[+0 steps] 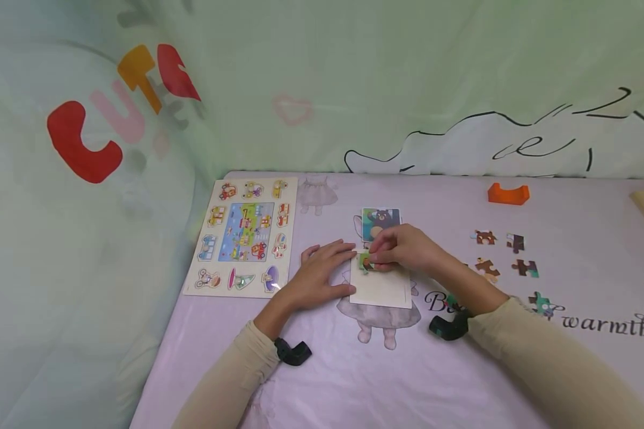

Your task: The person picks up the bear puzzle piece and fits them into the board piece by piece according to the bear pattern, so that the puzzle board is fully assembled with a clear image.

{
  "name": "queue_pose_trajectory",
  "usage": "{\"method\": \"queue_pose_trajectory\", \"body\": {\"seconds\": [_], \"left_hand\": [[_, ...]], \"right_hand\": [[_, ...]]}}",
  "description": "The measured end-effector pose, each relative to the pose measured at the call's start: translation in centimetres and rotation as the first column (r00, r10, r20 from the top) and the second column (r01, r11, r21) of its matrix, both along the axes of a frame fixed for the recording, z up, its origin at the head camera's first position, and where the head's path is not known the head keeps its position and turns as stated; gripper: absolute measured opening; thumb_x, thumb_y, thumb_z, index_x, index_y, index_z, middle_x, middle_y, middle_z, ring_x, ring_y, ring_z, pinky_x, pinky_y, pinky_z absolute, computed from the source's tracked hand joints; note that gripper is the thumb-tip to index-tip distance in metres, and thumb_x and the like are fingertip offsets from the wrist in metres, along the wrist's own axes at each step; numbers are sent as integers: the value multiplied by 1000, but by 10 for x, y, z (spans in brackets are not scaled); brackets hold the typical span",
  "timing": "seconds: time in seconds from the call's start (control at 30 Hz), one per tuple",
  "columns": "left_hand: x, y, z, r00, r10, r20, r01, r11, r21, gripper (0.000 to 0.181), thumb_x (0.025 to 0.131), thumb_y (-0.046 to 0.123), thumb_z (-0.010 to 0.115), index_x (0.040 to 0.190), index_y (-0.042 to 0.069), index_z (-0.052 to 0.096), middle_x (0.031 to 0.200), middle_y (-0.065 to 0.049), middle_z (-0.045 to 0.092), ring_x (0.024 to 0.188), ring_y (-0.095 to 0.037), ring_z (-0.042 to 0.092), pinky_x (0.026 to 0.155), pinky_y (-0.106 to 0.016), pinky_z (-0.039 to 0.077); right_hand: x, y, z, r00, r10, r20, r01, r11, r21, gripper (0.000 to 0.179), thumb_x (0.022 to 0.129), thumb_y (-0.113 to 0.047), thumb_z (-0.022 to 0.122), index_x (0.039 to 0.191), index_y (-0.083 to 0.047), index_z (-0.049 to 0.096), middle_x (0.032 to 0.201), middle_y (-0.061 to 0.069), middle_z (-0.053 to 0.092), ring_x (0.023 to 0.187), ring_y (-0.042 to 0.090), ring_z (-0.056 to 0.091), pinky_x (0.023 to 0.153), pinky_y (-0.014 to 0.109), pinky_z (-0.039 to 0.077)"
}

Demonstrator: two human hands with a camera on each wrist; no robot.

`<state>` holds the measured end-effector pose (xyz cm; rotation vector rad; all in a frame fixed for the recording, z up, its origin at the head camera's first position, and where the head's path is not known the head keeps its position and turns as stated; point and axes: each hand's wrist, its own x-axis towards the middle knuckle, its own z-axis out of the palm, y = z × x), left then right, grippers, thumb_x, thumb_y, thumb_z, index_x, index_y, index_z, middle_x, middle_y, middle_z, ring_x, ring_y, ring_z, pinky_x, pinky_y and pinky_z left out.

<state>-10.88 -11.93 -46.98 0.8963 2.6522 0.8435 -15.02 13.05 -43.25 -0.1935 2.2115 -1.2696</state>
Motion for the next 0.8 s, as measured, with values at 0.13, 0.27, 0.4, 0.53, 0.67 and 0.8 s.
{"method": "queue_pose_trajectory", "body": {"seconds": [0.13, 0.27, 0.4, 0.53, 0.67, 0.8], "left_hand": [[0, 0, 0, 1000, 2, -2, -2, 1000, -4, 71, 91, 45, 71, 152, 17, 48, 163, 4, 38, 156, -16, 23, 121, -53, 12], [-1, 0, -1, 1000, 1, -10, -1, 1000, -14, 71, 91, 45, 71, 152, 17, 48, 163, 5, 38, 156, -16, 24, 121, -53, 13], [0, 0, 0, 1000, -1, -14, 1, 1000, -10, 71, 91, 44, 71, 152, 17, 48, 163, 3, 39, 156, -17, 24, 121, -53, 14], [0, 0, 1, 1000, -3, -15, 3, 1000, -9, 71, 92, 44, 71, 152, 17, 48, 163, 3, 39, 156, -17, 24, 121, -53, 14], [1, 0, 2, 1000, -4, -16, 4, 1000, -13, 70, 92, 44, 70, 153, 16, 47, 163, 3, 39, 156, -18, 24, 121, -54, 14], [1, 0, 2, 1000, -4, -17, 4, 1000, -12, 71, 92, 44, 71, 153, 16, 47, 163, 3, 39, 156, -18, 24, 120, -54, 14]], "right_hand": [[1, -4, -1, 1000, -17, -1, 17, 1000, 4, 17, 92, -8, 74, 107, 1, 71, 91, 9, 76, 73, 13, 73, 70, 25, 60], [2, -7, 0, 999, -23, -35, 24, 999, 37, 15, 91, -9, 76, 103, 0, 73, 85, 6, 75, 70, 12, 73, 68, 24, 58], [2, -10, 1, 996, -28, -80, 34, 996, 77, 13, 89, -13, 79, 96, -4, 75, 76, 2, 75, 67, 12, 73, 65, 22, 56], [3, -13, 2, 986, -14, -163, 39, 988, 149, 13, 87, -19, 81, 90, -7, 76, 67, -1, 72, 64, 11, 71, 66, 24, 51], [4, -16, 4, 967, 25, -255, 34, 974, 225, 13, 85, -22, 82, 84, -10, 77, 61, -2, 69, 64, 11, 65, 65, 28, 44], [5, -18, 4, 962, 30, -271, 39, 968, 247, 12, 86, -21, 81, 82, -10, 77, 59, -3, 68, 61, 11, 65, 62, 27, 44]]}}
